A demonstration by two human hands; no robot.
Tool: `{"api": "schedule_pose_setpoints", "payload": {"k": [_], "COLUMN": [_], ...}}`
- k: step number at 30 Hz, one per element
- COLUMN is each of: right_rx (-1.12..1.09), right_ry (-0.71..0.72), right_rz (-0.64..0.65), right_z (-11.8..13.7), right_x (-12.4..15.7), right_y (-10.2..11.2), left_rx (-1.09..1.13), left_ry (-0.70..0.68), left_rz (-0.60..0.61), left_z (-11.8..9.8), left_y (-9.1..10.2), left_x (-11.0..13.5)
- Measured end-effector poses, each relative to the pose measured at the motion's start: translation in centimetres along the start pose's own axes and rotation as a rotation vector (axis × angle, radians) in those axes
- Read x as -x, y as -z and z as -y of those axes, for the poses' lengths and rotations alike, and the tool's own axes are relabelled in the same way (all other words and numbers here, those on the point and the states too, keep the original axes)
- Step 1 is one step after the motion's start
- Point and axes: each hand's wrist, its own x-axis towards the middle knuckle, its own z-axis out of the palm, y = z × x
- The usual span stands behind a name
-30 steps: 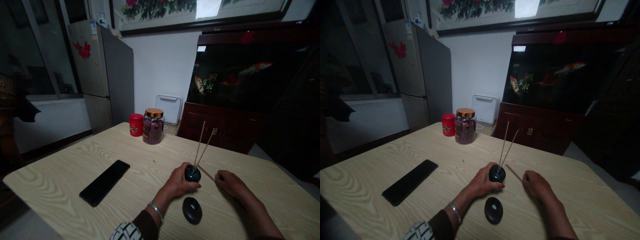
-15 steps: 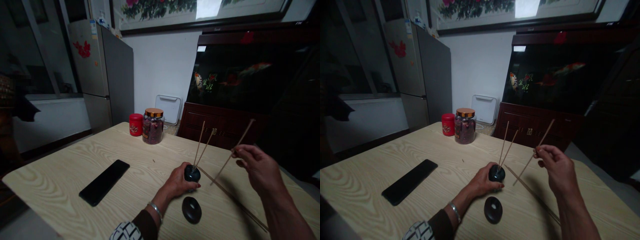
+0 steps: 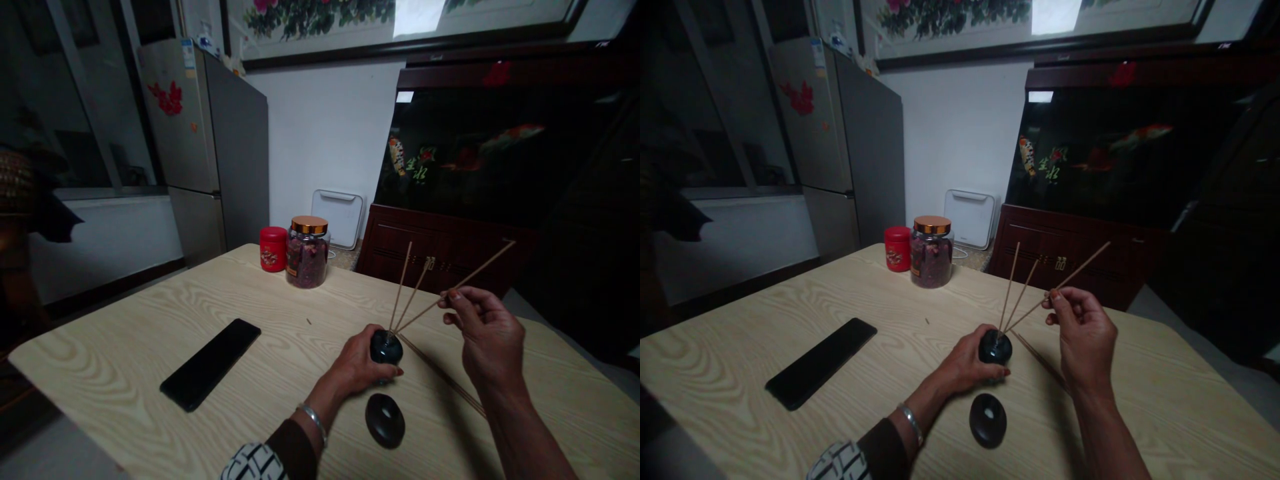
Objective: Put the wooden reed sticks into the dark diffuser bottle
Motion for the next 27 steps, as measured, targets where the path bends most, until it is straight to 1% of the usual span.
{"api": "schedule_pose_setpoints", "payload": {"k": [4,10,12,14,16,17,20,22,24,27], "right_rx": [0.068,0.111,0.144,0.200,0.333,0.438,0.872,1.120,1.244,1.265], "right_ry": [-0.035,-0.158,-0.209,-0.247,-0.243,-0.220,-0.135,-0.144,-0.182,-0.203], "right_rz": [0.123,0.358,0.436,0.498,0.565,0.611,0.756,0.817,0.845,0.860], "right_z": [-0.9,-2.0,-2.1,-2.3,-3.2,-3.9,-6.7,-8.6,-10.1,-11.3], "right_x": [0.4,0.9,0.5,-0.2,-1.2,-1.7,-2.7,-2.6,-2.3,-1.8], "right_y": [-0.4,-0.9,-0.6,0.4,1.9,2.8,5.4,6.6,7.1,7.2], "left_rx": [-0.008,-0.007,-0.006,-0.011,-0.017,-0.017,0.002,0.016,0.019,0.016], "left_ry": [0.007,-0.010,-0.014,-0.015,-0.016,-0.017,-0.020,-0.020,-0.016,-0.013], "left_rz": [-0.002,0.001,0.000,-0.006,-0.007,-0.007,-0.002,-0.001,-0.002,-0.002], "left_z": [-0.1,-0.1,-0.2,-0.2,-0.1,-0.1,0.1,0.2,0.2,0.3], "left_y": [0.0,0.0,0.1,0.1,0.1,0.1,0.1,0.0,0.0,-0.1], "left_x": [-0.1,-0.1,-0.1,-0.1,-0.1,-0.1,-0.1,-0.1,-0.2,-0.2]}}
